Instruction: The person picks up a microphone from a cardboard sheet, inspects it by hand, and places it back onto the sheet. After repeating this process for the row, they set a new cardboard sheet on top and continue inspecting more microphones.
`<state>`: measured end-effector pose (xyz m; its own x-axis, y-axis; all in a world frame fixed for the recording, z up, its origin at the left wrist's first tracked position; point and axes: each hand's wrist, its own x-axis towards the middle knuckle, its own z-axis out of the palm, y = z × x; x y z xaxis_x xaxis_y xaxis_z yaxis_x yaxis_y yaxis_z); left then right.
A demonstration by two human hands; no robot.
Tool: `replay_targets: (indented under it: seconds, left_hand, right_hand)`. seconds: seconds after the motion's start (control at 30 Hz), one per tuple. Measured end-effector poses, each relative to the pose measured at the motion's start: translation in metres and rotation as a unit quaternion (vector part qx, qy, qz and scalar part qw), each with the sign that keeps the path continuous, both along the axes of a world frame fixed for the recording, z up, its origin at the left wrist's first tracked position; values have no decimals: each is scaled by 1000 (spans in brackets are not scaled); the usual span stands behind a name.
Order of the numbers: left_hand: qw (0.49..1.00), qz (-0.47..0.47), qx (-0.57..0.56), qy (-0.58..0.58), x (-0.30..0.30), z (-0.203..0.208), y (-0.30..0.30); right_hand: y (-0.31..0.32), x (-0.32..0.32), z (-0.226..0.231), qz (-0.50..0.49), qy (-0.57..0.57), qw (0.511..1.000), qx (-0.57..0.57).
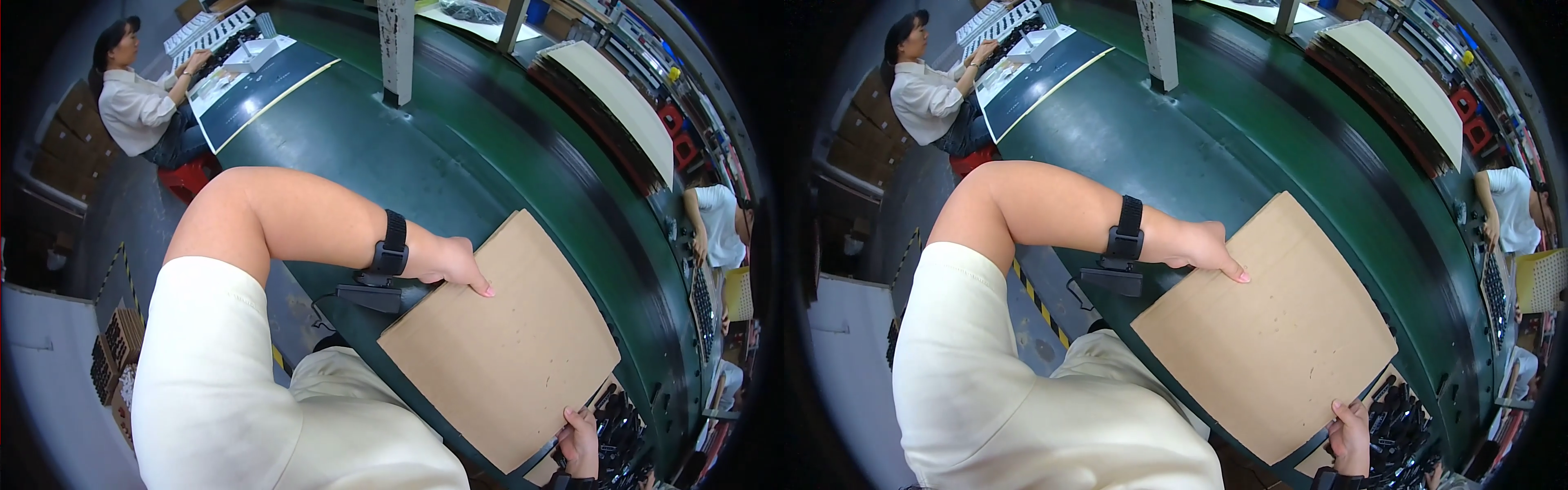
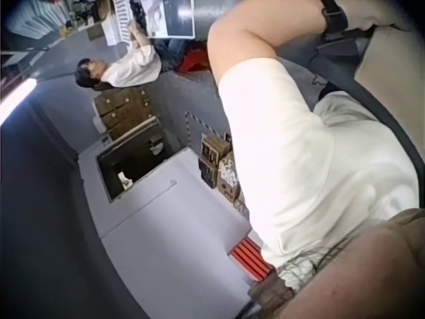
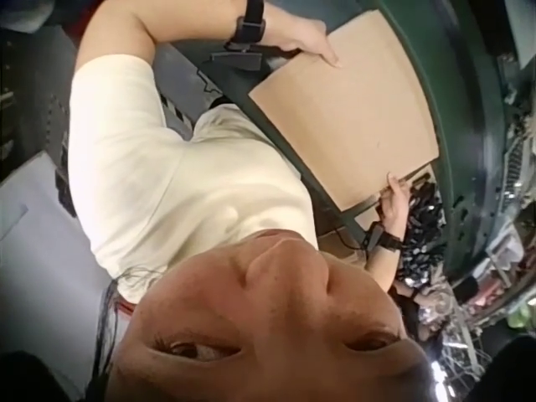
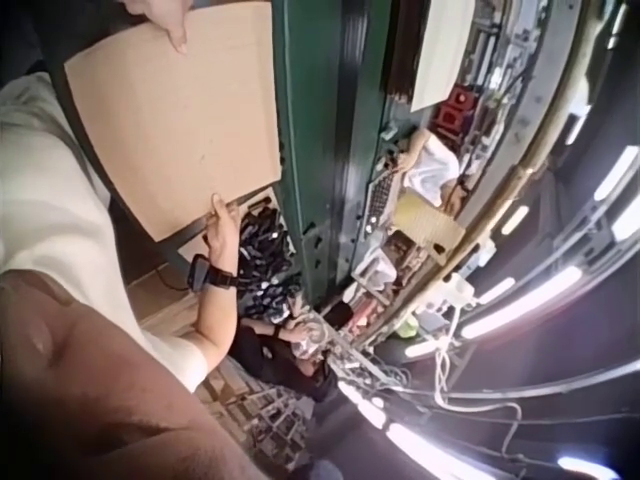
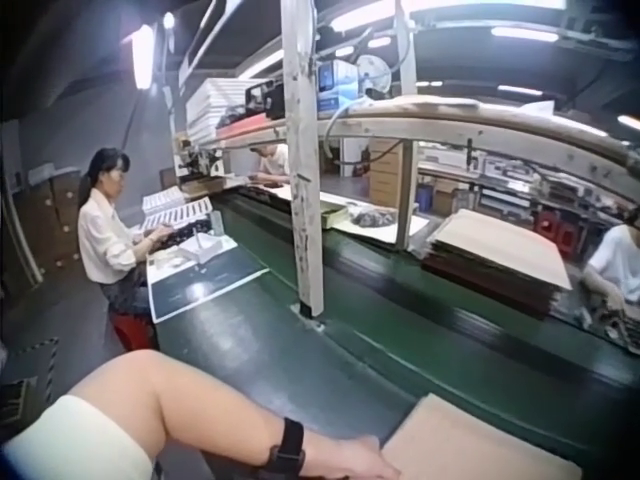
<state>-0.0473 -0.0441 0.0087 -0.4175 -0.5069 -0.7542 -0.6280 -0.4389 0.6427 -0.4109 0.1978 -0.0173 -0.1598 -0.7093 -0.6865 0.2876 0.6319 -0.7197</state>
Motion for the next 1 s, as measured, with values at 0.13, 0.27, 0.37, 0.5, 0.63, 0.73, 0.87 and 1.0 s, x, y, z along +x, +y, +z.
replay_targets:
  seconds: [0.13,0.27,0.37,0.5,0.63,0.73,0.87,1.0]
  left_hand:
    - [1000,-2,7,15,6,-3,-3]
    - [999,17,-2,37,19,-3,-10]
    - [998,44,4,39,40,3,-21]
    - [996,82,-1,28,82,-11,-44]
    - [990,134,-47,26,133,-29,-67]
    - [987,150,-43,45,179,-31,-84]
    - [983,174,-51,31,235,-27,-104]
    - [976,208,-64,11,290,-23,-122]
  right_hand:
    - [-3,4,1,11,14,1000,-17]
    - [-13,15,-1,17,21,999,-20]
    - [-30,28,-5,35,11,999,2]
    - [-63,69,6,75,16,997,1]
    - [-97,104,-13,156,60,986,-22]
    - [-121,146,-13,170,59,983,-30]
    - [-156,203,-15,158,51,985,-48]
    - [-192,253,-24,178,55,981,-46]
